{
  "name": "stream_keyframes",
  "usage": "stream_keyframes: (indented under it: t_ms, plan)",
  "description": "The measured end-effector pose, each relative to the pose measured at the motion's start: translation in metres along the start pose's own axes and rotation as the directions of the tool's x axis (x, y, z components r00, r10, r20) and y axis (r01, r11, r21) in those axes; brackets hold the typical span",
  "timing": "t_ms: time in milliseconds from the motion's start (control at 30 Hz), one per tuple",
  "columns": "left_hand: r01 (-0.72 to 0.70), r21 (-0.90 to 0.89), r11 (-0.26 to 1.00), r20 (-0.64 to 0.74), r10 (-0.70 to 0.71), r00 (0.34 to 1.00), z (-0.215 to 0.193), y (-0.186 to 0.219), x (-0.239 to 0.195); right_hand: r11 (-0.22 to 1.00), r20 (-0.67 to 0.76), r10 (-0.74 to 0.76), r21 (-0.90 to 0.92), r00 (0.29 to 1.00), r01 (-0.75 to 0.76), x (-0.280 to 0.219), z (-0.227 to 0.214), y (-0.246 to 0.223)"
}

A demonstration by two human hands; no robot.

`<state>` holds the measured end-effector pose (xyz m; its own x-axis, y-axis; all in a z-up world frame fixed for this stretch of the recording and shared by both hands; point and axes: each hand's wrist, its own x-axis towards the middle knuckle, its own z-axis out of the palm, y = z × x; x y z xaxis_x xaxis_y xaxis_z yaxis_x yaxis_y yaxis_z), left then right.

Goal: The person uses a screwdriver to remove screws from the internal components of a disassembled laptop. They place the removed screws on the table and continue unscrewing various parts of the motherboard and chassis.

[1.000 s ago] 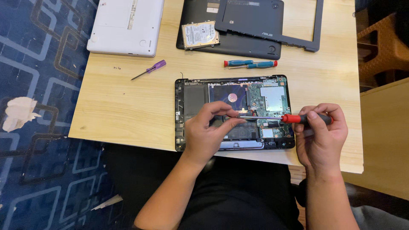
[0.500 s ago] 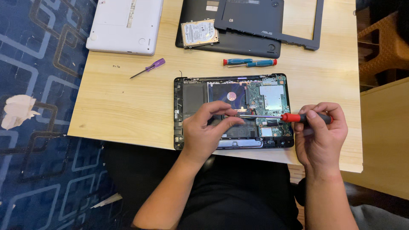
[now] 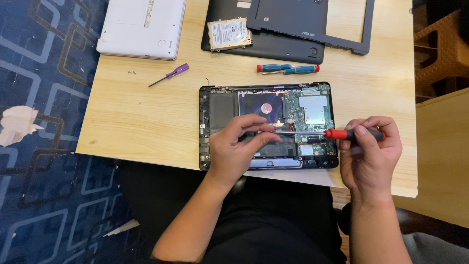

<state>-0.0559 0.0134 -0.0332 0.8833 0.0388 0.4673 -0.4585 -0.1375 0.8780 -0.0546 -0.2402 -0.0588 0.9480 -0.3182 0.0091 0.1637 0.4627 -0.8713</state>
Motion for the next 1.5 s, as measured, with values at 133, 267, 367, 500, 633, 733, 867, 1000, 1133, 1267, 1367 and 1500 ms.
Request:
stream_keyframes:
  t_ms: [133, 267, 367, 500, 633, 733, 867, 1000, 1133, 1267, 1367, 1500]
  plan:
    - [-0.004, 0.005, 1.000, -0.008, 0.004, 1.000, 0.001, -0.001, 0.000, 1.000, 0.031, -0.016, 0.014, 0.999, 0.016, -0.001, -0.002, 0.000]
    - [-0.059, 0.100, 0.993, 0.005, 0.059, 0.998, 0.000, -0.002, -0.001, 1.000, -0.011, -0.006, 0.019, 1.000, 0.006, -0.001, -0.007, 0.000]
    - [-0.121, 0.142, 0.982, 0.030, 0.118, 0.993, 0.000, -0.004, 0.000, 0.999, -0.018, -0.005, 0.051, 1.000, 0.006, 0.000, -0.011, 0.002]
    - [-0.117, 0.198, 0.973, 0.026, 0.114, 0.993, 0.000, -0.007, -0.001, 0.999, -0.018, -0.016, 0.045, 1.000, 0.017, 0.000, -0.012, 0.003]
    - [-0.137, 0.274, 0.952, 0.093, 0.116, 0.989, -0.002, -0.012, 0.001, 0.996, -0.071, -0.006, 0.090, 0.997, 0.012, 0.000, -0.014, -0.002]
    - [-0.139, 0.293, 0.946, 0.226, 0.073, 0.971, -0.002, -0.009, 0.007, 0.990, -0.106, -0.140, -0.013, 0.985, 0.139, -0.004, -0.010, -0.018]
    - [-0.269, 0.409, 0.872, 0.378, 0.107, 0.920, -0.001, -0.008, 0.009, 0.842, 0.036, -0.429, -0.346, 0.902, 0.414, -0.016, -0.017, -0.039]
    - [-0.336, 0.453, 0.825, 0.469, 0.100, 0.878, 0.000, -0.004, 0.010, 0.676, 0.194, -0.517, -0.506, 0.834, 0.536, -0.029, -0.026, -0.051]
    - [-0.355, 0.488, 0.797, 0.474, 0.099, 0.875, 0.003, -0.007, 0.009, 0.583, 0.246, -0.569, -0.551, 0.784, 0.597, -0.034, 0.001, -0.058]
    - [-0.370, 0.490, 0.789, 0.470, 0.118, 0.875, 0.003, -0.010, 0.009, 0.525, 0.323, -0.554, -0.580, 0.767, 0.623, -0.032, 0.012, -0.059]
    - [-0.376, 0.493, 0.784, 0.478, 0.117, 0.870, 0.002, -0.010, 0.009, 0.521, 0.322, -0.561, -0.579, 0.762, 0.628, -0.030, 0.015, -0.058]
    - [-0.373, 0.503, 0.780, 0.479, 0.107, 0.871, 0.003, -0.012, 0.008, 0.537, 0.300, -0.566, -0.572, 0.768, 0.619, -0.030, 0.010, -0.054]
